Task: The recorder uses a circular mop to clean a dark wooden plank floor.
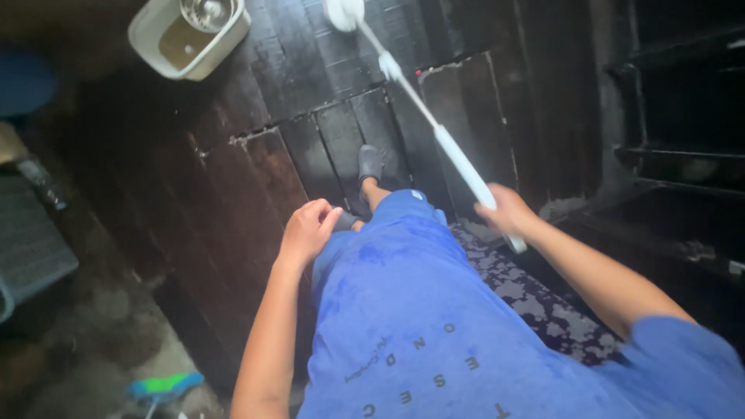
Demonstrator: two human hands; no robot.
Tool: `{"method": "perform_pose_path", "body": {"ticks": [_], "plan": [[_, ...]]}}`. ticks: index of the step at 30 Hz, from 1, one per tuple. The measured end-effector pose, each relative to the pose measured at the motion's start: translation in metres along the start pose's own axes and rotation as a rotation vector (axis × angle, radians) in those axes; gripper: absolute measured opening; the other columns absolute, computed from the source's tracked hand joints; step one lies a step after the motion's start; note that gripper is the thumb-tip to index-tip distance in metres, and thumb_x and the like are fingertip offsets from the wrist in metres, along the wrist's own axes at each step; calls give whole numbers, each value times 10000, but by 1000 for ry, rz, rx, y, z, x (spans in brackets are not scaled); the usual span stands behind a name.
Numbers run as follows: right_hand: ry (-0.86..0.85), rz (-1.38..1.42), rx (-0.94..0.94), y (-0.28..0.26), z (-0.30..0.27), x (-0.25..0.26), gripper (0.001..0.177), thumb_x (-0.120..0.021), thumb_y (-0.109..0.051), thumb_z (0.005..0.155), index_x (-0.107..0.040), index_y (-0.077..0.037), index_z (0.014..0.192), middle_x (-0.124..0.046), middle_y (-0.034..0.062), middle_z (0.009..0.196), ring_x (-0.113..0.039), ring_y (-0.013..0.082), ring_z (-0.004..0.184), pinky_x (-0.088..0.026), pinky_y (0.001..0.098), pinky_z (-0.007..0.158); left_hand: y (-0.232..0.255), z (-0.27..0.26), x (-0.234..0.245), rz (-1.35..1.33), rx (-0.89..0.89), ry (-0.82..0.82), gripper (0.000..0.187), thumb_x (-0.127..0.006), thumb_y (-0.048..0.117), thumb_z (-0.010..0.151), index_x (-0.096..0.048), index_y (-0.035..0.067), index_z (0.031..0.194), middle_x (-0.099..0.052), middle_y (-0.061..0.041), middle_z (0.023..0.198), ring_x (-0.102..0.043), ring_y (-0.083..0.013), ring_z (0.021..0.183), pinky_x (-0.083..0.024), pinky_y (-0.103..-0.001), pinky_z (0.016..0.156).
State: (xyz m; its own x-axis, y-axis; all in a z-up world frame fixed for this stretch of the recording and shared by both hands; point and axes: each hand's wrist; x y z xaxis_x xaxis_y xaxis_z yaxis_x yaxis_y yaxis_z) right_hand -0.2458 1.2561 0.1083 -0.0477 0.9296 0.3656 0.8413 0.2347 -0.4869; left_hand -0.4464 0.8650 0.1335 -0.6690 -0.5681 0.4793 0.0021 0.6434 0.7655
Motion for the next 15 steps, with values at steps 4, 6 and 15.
{"method": "perform_pose_path", "body": {"ticks": [4, 6, 15], "plan": [[13, -55, -122, 50, -64, -25, 246, -687, -153, 894, -630, -51, 1110, -601, 81, 635, -555, 176, 467, -454, 351, 428, -21, -3, -8, -38, -97, -11, 301, -675, 296, 942, -639, 27, 812, -670, -145, 822, -661, -333, 746, -512, -438, 688], [39, -88, -235, 59, -64, -30, 299, -731, -146, 848, -642, -86, 1128, -650, 24, 697, -624, 117, 535, -548, 317, 462, -26, -8, -11, 5, -79, -51, 304, -672, 301, 942, -648, 31, 804, -673, -148, 816, -661, -339, 762, -506, -454, 685], [-53, 70, 55, -12, 68, -34, 195, -702, -140, 904, -593, 11, 847, -585, 67, 578, -557, 174, 442, -434, 352, 418, -48, -39, -46, -117, 91, 68, 268, -678, 298, 919, -682, 45, 833, -694, -154, 820, -692, -343, 774, -536, -432, 710]]}}
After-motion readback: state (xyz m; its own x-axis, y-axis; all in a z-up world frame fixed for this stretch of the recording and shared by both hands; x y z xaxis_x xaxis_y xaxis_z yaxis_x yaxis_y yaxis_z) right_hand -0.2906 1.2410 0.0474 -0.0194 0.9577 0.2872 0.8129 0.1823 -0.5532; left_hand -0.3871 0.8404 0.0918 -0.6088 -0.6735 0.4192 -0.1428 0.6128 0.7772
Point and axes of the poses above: each hand's wrist, its own z-axis towards the middle knuckle, its own x-axis out of the back of the hand, y = z × x
